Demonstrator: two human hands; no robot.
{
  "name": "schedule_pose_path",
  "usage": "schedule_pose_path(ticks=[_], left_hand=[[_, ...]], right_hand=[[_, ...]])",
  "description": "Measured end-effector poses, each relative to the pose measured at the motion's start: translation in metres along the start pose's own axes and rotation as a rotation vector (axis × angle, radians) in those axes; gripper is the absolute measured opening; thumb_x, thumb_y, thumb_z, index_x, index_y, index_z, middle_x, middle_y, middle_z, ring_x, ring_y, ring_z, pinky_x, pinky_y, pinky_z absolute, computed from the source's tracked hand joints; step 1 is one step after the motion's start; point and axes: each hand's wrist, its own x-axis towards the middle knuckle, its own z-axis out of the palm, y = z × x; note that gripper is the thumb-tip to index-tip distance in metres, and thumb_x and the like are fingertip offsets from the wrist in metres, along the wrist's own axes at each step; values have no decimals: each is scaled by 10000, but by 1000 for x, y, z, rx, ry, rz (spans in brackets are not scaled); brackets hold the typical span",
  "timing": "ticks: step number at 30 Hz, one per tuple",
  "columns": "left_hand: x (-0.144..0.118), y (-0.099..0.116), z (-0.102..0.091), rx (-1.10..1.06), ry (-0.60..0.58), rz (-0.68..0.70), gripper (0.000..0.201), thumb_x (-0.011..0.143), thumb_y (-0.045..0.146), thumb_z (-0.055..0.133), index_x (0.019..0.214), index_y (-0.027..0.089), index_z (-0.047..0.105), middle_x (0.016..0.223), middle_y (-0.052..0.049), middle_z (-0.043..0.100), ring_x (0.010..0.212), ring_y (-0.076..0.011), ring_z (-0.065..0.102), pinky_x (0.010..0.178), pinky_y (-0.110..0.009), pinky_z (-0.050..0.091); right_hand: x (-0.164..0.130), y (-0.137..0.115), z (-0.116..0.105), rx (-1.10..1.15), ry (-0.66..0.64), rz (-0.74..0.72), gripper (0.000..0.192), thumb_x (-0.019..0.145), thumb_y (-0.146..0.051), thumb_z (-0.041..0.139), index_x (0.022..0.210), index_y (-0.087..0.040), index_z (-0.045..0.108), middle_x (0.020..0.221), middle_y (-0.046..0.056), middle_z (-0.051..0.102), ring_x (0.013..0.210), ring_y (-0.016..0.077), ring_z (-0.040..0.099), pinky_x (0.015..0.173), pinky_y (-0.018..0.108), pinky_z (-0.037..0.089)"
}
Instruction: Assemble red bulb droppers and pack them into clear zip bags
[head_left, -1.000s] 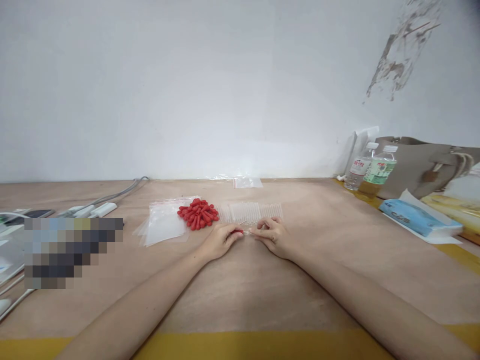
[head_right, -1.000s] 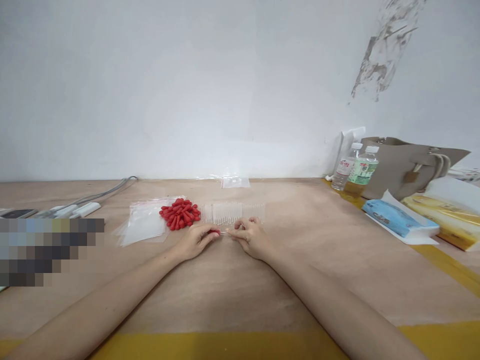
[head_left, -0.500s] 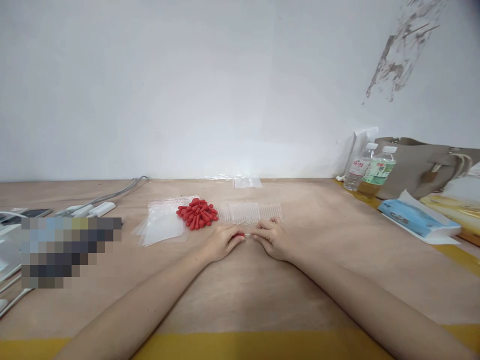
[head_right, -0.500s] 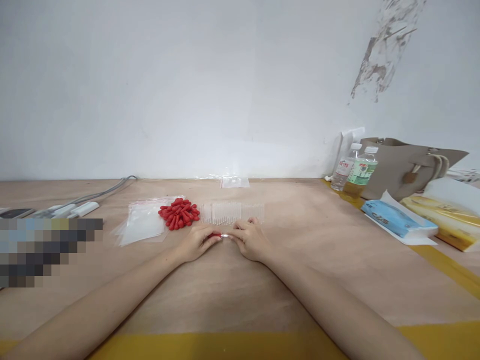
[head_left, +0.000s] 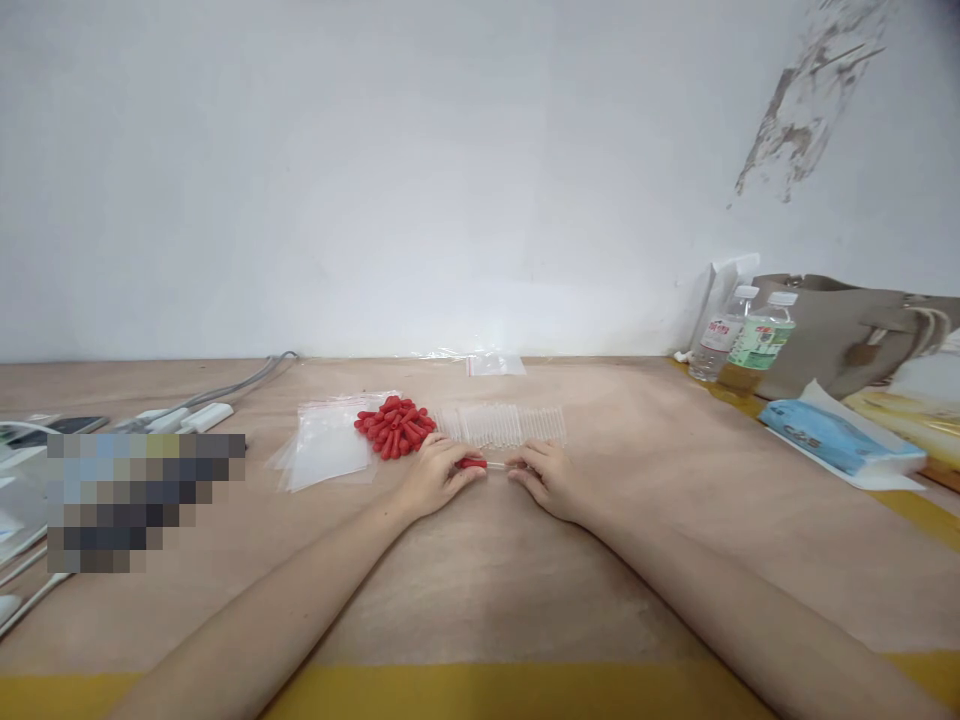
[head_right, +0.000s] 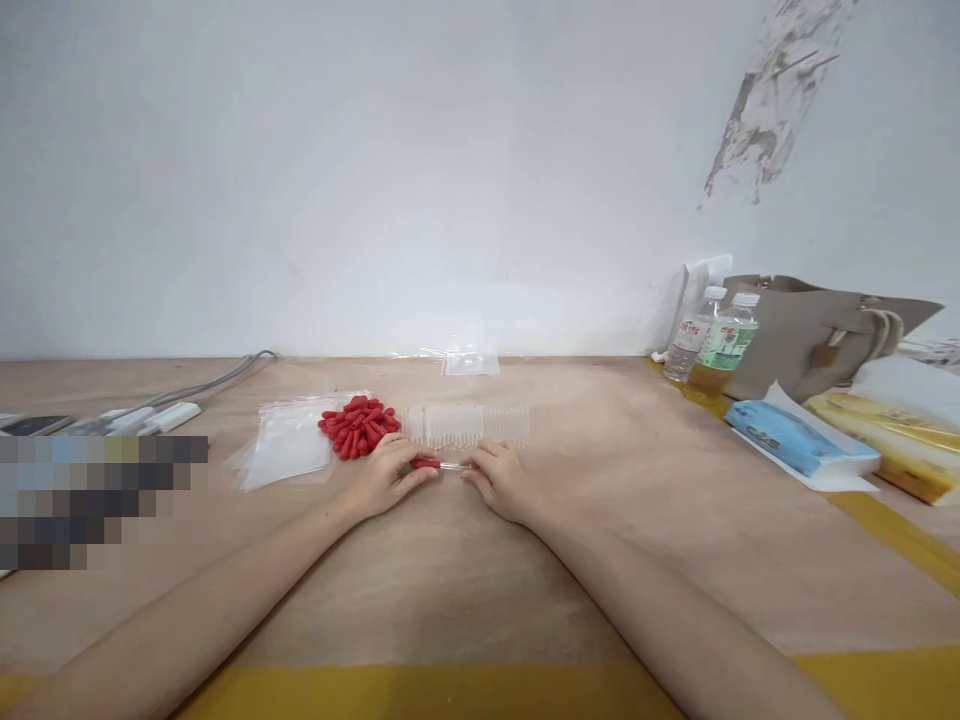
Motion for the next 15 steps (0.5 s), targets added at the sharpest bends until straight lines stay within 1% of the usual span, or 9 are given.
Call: schedule_pose_path(ticks=[2, 6, 11, 15], left_hand=[[0, -1, -1, 2, -6, -26, 233, 808, 383, 509, 926, 205, 602, 822, -13, 659, 783, -157, 554, 804, -327, 342], [3, 0, 0, 3, -47, -15, 220, 833, 367, 471, 907, 222, 619, 806, -7, 655, 771, -153, 551, 783, -323, 330], [4, 4, 1, -11, -28, 1, 217, 837, 352, 467, 850, 206, 627, 775, -8, 651, 759, -148, 545, 781, -316, 328], [4, 4, 1, -37, -8, 34, 208, 835, 343, 475, 844, 200, 625, 754, -6, 650, 738, -140, 550, 786, -315, 330]], right_hand=[[0, 1, 0, -20, 1, 1, 109, 842, -214, 465, 856, -183, 569, 822, 30, 596, 755, 137, 528, 718, 291, 323], [0, -1, 0, -57, 36, -18, 124, 848, -207, 450, 859, -182, 571, 808, 34, 598, 756, 139, 532, 724, 303, 308], [1, -3, 1, -61, 82, -50, 154, 857, -198, 422, 837, -177, 573, 785, 33, 601, 724, 129, 525, 712, 304, 292], [1, -2, 0, -81, 86, -77, 172, 860, -196, 411, 831, -172, 579, 776, 28, 603, 704, 120, 519, 724, 308, 278]])
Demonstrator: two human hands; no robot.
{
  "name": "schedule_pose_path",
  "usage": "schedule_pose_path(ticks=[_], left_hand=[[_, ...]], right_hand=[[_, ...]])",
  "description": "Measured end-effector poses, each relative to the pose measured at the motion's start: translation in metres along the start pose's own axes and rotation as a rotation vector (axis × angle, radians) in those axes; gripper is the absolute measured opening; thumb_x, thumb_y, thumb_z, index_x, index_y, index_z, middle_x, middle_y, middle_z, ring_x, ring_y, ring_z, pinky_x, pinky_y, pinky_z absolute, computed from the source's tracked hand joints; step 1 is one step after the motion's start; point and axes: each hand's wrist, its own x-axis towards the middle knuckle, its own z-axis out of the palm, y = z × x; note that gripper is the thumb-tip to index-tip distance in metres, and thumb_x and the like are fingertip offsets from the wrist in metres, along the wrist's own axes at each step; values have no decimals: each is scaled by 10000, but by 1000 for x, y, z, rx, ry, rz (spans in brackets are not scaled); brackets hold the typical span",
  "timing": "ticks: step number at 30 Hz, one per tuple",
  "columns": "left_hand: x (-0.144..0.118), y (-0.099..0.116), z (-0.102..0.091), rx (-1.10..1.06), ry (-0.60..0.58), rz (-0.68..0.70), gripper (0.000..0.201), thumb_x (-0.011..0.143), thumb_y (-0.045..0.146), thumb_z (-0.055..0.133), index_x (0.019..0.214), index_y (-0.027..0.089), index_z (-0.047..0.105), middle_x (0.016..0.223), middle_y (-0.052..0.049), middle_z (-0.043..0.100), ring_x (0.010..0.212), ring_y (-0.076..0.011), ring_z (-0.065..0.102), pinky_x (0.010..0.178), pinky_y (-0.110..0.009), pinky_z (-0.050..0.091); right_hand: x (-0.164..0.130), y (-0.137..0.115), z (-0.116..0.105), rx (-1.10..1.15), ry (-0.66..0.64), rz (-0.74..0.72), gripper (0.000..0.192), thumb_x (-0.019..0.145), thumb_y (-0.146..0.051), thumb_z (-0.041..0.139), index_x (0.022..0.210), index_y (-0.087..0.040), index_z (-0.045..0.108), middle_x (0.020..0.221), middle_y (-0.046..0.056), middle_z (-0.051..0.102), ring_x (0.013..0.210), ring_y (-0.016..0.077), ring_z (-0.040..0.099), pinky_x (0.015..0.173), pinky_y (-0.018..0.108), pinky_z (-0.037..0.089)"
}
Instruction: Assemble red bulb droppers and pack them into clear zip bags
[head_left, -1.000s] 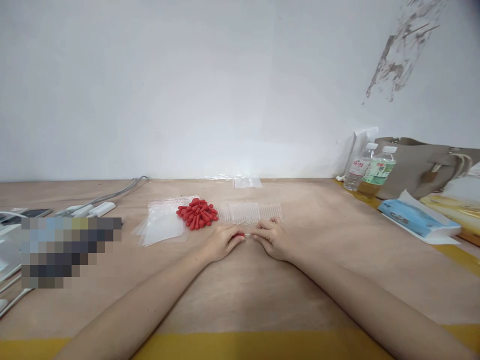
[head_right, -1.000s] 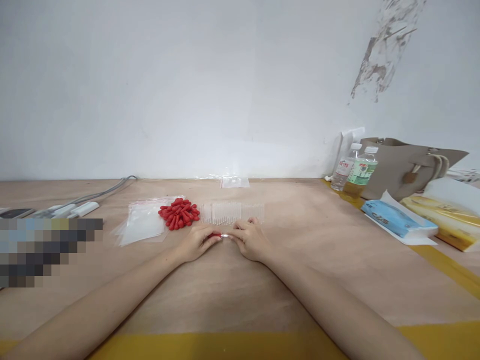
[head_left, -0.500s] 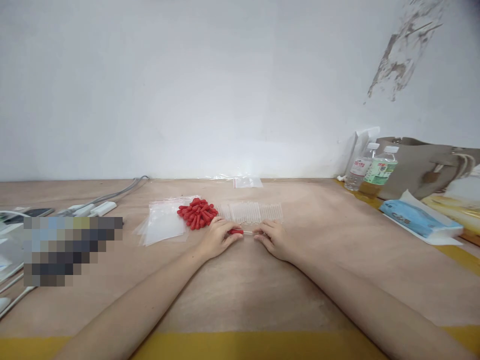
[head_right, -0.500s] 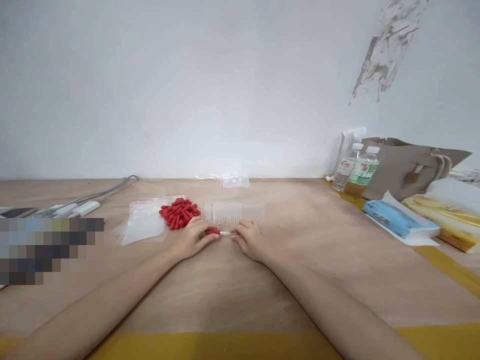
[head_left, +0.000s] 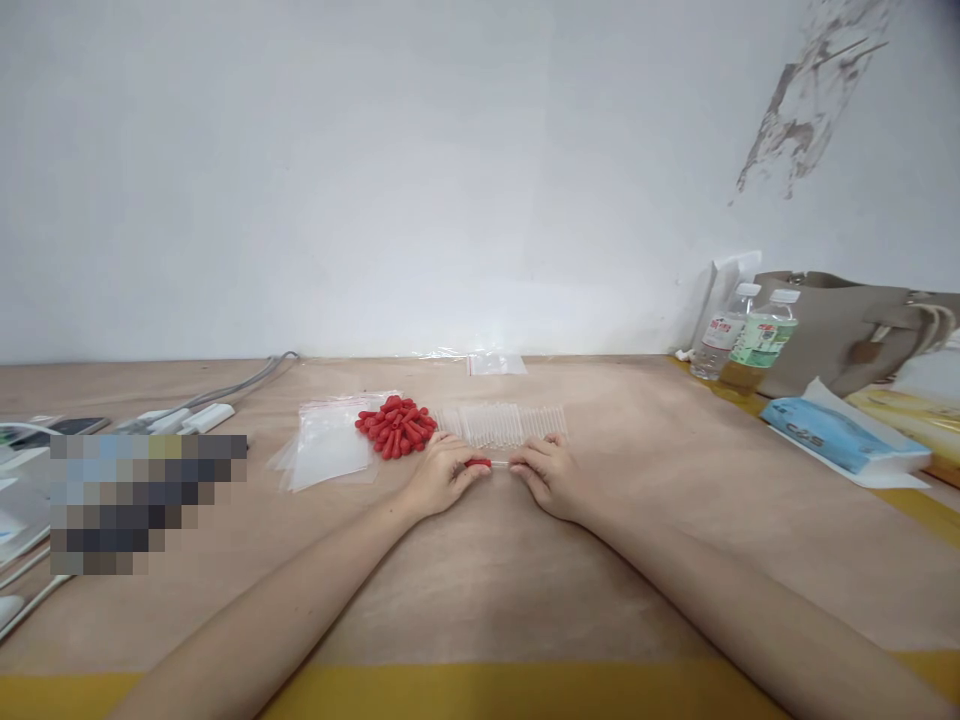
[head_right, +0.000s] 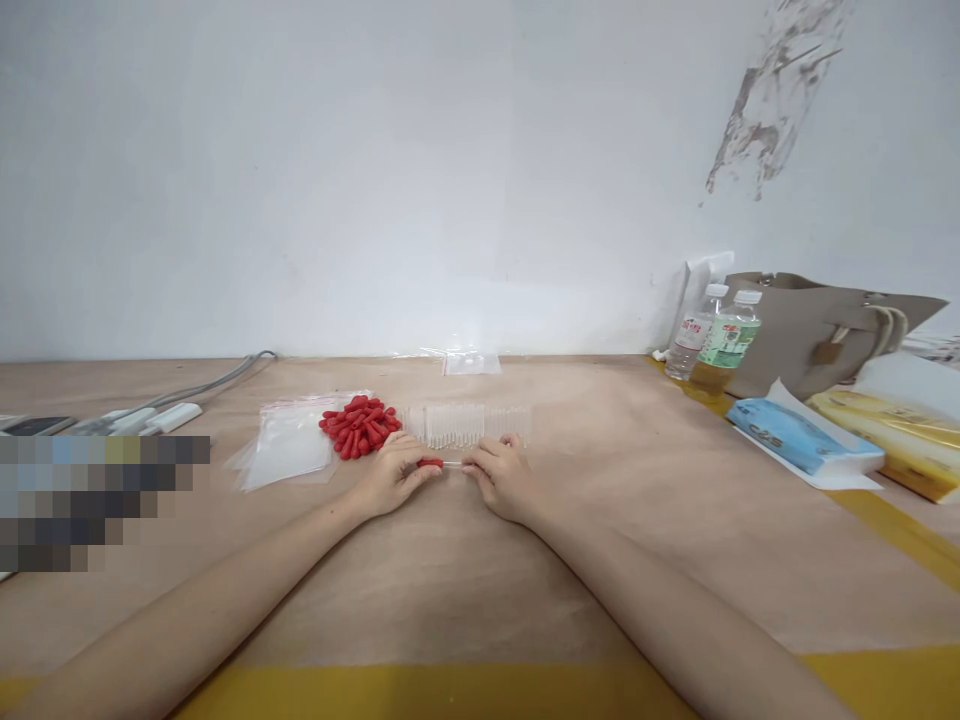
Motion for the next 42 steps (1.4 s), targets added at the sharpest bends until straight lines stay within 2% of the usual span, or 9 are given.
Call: schedule_pose_path(ticks=[12, 20, 24, 27, 30, 33, 35, 37, 42], left_hand=[[1, 6, -4, -25, -57, 76, 197, 841, 327, 462, 804, 190, 599, 741, -6, 639, 738, -139, 546, 788, -314, 332], [1, 6, -4, -3, -86, 101, 213, 847, 319, 445, 798, 180, 599, 720, -15, 618, 741, -145, 529, 784, -310, 331], [0, 6, -3, 16, -55, 61, 217, 847, 339, 444, 847, 194, 606, 746, -14, 625, 745, -147, 522, 797, -321, 325], [-2, 6, -6, 87, 26, -5, 307, 782, 424, 521, 1000, 215, 575, 878, -34, 626, 854, -184, 503, 847, -355, 305], [-6, 2, -12, 195, 119, -74, 483, 710, 475, 581, 1106, 208, 511, 1034, -69, 579, 977, -232, 451, 891, -394, 277], [-10, -4, -17, 297, 146, -131, 375, 747, 400, 553, 1075, 221, 525, 1057, -71, 559, 1020, -248, 430, 908, -422, 258], [-12, -8, -18, 347, 154, -161, 309, 752, 351, 547, 1035, 228, 545, 1056, -72, 553, 1033, -256, 425, 907, -437, 255], [-13, -10, -17, 377, 155, -177, 278, 746, 326, 551, 1006, 228, 559, 1054, -75, 546, 1037, -262, 422, 898, -443, 263], [-13, -10, -14, 400, 151, -179, 264, 743, 297, 549, 997, 226, 561, 1055, -79, 535, 1038, -265, 418, 884, -444, 281]], right_hand=[[3, -3, -4, -164, -159, -47, 264, 878, -209, 334, 746, -156, 557, 690, 29, 569, 611, 117, 454, 710, 305, 256], [4, 2, -4, -112, -213, -65, 264, 878, -192, 325, 732, -162, 543, 709, 16, 597, 605, 108, 451, 696, 294, 240], [7, -2, -8, -144, -219, -56, 290, 887, -223, 330, 745, -162, 574, 689, 24, 590, 632, 119, 470, 715, 302, 245], [8, -2, -12, -172, -147, -32, 252, 879, -250, 373, 837, -188, 614, 752, 35, 597, 724, 137, 493, 751, 314, 240], [6, 9, -19, -240, 23, 162, 250, 862, -278, 406, 814, -199, 639, 808, 49, 602, 775, 155, 497, 776, 335, 229], [2, 32, -28, -341, 150, 539, 298, 847, -339, 401, 786, -194, 654, 791, 66, 612, 792, 189, 502, 770, 361, 231], [0, 48, -33, -400, 123, 787, 361, 829, -413, 387, 765, -193, 667, 787, 83, 623, 809, 222, 511, 768, 384, 237], [-2, 60, -36, -429, 70, 950, 413, 813, -470, 372, 759, -199, 680, 797, 97, 634, 824, 246, 525, 786, 413, 236], [0, 69, -30, -400, 10, 1105, 333, 777, -452, 436, 816, -228, 680, 812, 92, 653, 834, 259, 561, 830, 443, 238]])
